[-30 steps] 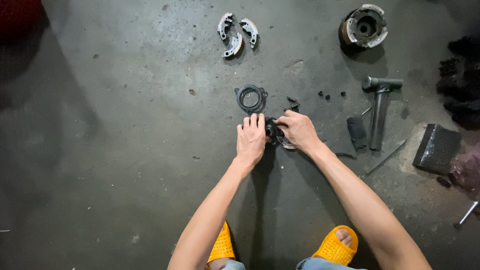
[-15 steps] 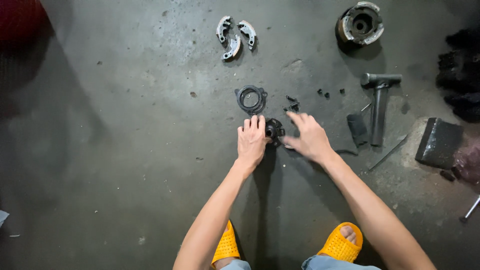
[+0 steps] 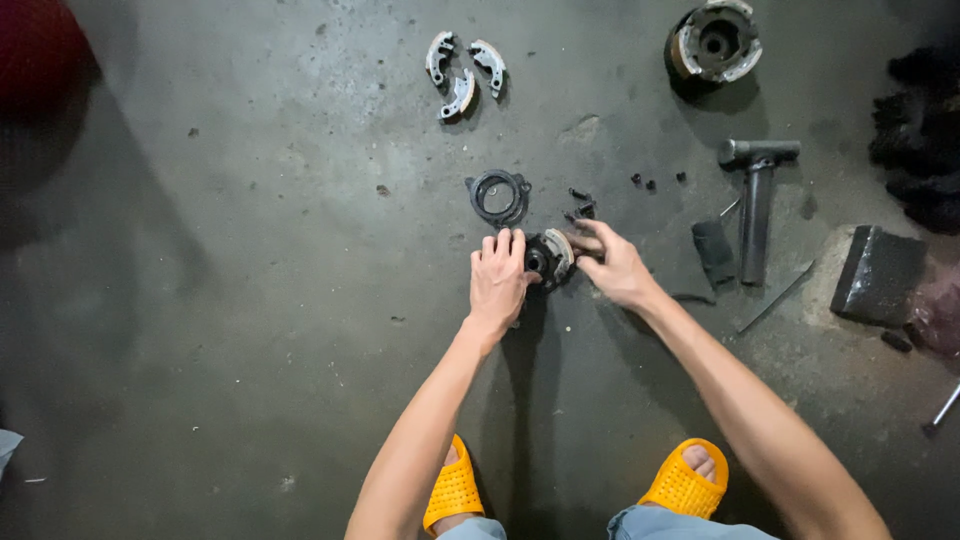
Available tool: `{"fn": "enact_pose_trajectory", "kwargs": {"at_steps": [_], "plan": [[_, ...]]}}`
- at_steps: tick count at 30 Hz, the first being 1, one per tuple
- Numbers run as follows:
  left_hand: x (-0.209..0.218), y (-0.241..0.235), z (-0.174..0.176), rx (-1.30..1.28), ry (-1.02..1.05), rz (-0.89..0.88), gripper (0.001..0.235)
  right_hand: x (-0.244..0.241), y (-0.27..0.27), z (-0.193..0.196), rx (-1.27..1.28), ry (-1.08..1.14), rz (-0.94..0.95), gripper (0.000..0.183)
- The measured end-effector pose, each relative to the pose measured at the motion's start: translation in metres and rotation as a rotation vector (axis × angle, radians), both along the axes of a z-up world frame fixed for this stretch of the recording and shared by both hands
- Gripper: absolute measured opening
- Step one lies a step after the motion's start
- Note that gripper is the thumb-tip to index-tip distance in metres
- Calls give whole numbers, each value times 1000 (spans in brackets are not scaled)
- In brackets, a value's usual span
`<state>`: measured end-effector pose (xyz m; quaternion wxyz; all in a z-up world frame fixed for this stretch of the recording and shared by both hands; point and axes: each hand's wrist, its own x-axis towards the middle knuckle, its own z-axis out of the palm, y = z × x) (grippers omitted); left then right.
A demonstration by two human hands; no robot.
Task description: The person kneels on the workshop floor assembling a motorcycle clutch assembly. They hold the clutch hub, fit brake shoe segments around it, use pliers to hook springs onto the shoes, and use a screwdriver to adjust and seat components, working piece by piece on the parts laid out on the floor.
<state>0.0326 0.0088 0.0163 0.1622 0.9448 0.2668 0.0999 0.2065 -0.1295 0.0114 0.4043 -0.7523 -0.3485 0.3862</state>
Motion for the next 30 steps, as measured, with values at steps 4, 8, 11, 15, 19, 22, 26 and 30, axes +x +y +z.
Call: {"fn": "enact_pose_trajectory", "kwargs": {"at_steps": [4,8,11,15,19,22,26,30], "plan": [[2,10,0,-113,184,-38,67,26,11,6,-56,21,-76,49],[-14,20,4,-264,329,-36,64,49,5,-5,-107,-392,-206,26],[-12,36,22,-23,355,-291,79,48,12,-14,-27,-491,-174,20],[-13,22,-16,321,183,-492,100,33,29,-4,-36,-504,-195,24],[15,20,39,-12,527,-541,118,39,24,-19,-22,-544,-177,19],[10,10,31,-81,391,-291,117,36,21,-12,-7,-576,-139,19],[4,0,21,-237,57,-74,86,23,6,-5,65,82,-298,17],[17,-4,35,-765,-399,54,34,4,-4,2,52,957,-352,19]]}}
